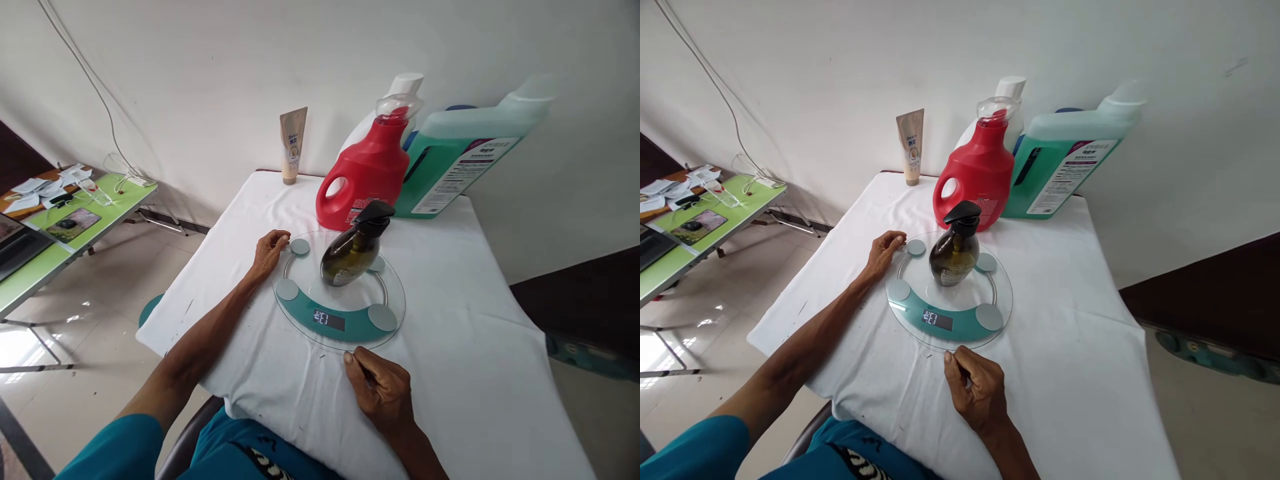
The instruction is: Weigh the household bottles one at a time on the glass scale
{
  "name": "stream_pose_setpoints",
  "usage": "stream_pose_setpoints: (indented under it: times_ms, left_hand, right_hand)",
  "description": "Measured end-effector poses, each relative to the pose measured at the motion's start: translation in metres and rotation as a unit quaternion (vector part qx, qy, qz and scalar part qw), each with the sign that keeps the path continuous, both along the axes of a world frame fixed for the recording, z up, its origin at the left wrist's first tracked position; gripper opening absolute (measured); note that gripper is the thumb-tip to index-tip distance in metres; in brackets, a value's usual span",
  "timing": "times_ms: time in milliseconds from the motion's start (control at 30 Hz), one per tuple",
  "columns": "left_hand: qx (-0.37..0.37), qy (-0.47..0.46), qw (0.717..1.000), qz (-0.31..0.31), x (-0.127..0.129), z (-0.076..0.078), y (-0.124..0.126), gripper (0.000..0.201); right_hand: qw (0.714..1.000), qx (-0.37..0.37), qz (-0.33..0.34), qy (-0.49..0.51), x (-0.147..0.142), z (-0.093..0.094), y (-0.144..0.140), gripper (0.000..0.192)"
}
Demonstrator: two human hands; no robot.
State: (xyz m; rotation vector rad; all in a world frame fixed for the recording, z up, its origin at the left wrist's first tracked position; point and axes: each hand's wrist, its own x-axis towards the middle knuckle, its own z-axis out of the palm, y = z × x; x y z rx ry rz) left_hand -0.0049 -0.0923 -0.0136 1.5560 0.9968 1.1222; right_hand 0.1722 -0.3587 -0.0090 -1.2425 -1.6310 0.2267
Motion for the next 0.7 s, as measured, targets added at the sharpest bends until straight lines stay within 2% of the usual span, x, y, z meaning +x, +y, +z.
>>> stream_pose_setpoints:
  times_ms: [267,700]
  left_hand:
    - [0.004,0.016,1.000,0.001,0.0005,-0.0008,-0.0010,0.031]
    - [0.004,0.020,1.000,0.001,0.0014,0.0007,-0.0014,0.028]
  right_hand:
    - [0.999,-0.016,0.030,-0.005,-0.0011,0.0021,0.0007,0.041]
    - [0.999,-0.019,0.020,-0.036,-0.0023,0.0019,0.0005,0.040]
